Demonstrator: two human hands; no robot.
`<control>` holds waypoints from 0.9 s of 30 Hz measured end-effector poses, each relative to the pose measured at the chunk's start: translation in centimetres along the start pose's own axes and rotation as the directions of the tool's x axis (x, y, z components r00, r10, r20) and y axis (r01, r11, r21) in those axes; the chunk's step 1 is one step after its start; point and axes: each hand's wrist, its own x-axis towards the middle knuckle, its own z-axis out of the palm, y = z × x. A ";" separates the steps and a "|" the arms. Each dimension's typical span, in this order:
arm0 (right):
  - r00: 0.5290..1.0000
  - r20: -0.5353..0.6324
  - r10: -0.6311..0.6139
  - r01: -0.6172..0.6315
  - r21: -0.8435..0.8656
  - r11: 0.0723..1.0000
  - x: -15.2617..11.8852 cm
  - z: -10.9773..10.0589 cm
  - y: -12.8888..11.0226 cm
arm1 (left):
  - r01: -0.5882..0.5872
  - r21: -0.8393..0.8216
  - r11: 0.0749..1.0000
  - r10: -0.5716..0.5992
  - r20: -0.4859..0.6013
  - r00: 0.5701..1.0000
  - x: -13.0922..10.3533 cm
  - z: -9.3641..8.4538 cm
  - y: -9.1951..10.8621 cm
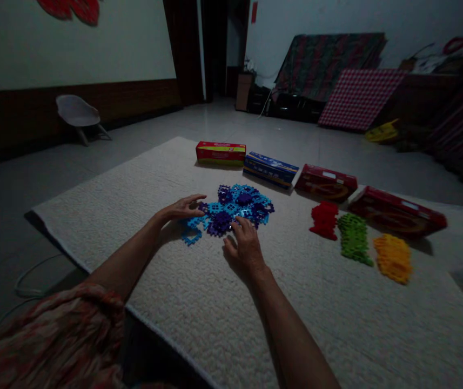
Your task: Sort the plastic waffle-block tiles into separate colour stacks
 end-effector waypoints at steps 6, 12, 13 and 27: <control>0.997 0.028 0.073 -0.071 -0.077 0.994 0.1 2.3 -1.5 | -0.067 0.117 0.991 0.044 0.189 0.981 -3.5 -0.6 -1.5; 0.987 0.039 0.158 -0.152 -0.112 0.982 0.3 3.2 -1.8 | -0.020 0.257 0.966 -0.029 0.183 0.983 -3.2 0.3 -1.8; 0.985 0.042 0.165 -0.159 -0.112 0.981 0.4 3.2 -1.8 | -0.012 0.263 0.965 -0.033 0.165 0.986 -3.0 0.4 -2.0; 0.993 0.042 0.111 -0.108 -0.062 0.992 0.3 2.6 -2.1 | -0.127 0.193 0.973 0.125 0.024 0.992 0.7 1.3 -2.8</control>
